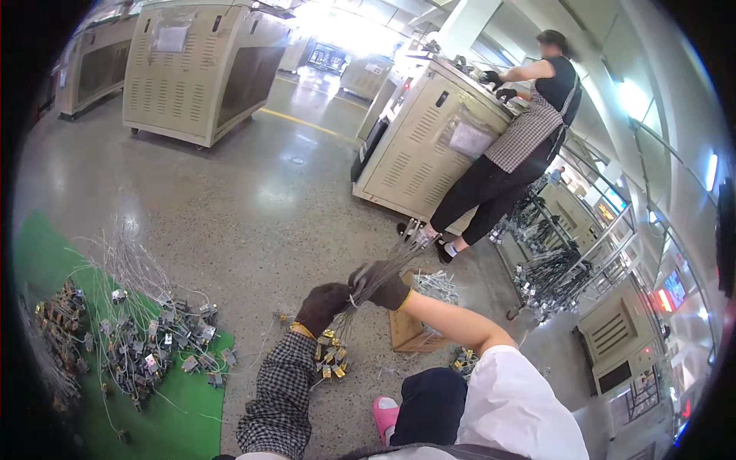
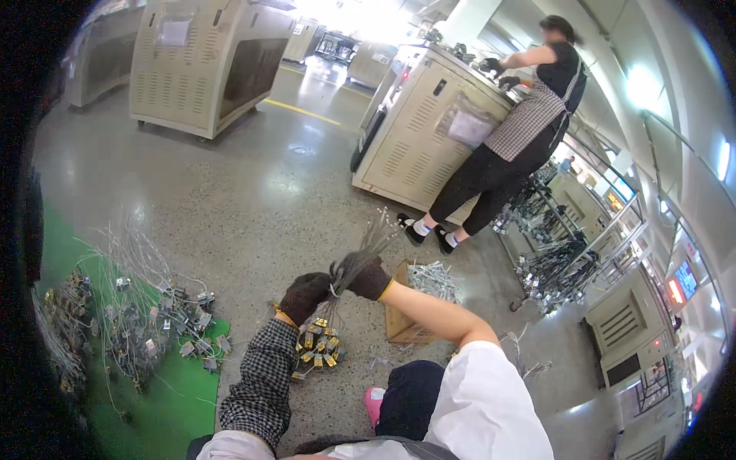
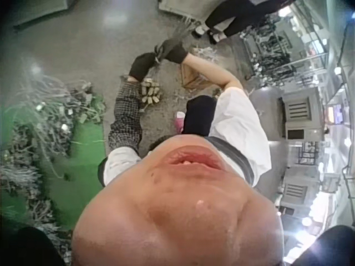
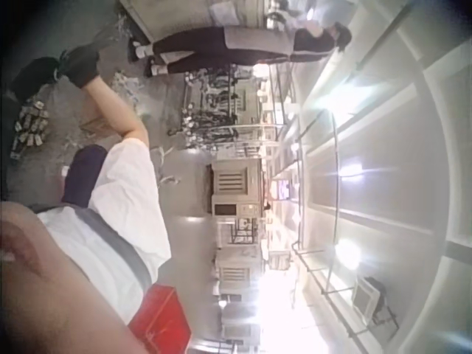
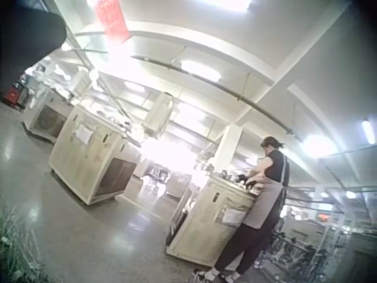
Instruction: Gathering and bundling bunches of long electronic wires from the floor onto a pile.
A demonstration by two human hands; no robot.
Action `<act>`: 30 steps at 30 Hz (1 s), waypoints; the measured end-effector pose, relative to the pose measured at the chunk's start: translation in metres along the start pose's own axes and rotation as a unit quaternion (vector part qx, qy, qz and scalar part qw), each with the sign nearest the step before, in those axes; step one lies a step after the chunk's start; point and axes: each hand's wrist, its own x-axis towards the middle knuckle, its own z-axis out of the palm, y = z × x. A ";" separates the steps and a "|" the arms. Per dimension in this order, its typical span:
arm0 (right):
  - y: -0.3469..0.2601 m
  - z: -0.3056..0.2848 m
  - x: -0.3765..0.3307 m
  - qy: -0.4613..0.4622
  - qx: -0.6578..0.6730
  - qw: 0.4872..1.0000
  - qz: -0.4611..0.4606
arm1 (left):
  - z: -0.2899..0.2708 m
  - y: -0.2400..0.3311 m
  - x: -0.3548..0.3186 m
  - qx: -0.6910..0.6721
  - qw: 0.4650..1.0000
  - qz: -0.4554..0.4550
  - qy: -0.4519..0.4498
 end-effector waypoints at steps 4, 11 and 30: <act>0.009 0.011 -0.011 0.052 0.234 0.969 0.062 | 0.007 0.017 -0.007 -0.003 1.000 -0.010 0.014; -0.003 0.007 -0.034 -0.029 0.036 0.989 0.141 | -0.016 0.012 0.005 0.226 0.968 0.067 -0.087; -0.033 0.029 -0.055 0.177 0.853 0.374 0.318 | 0.004 -0.042 -0.008 -0.159 0.944 0.288 0.002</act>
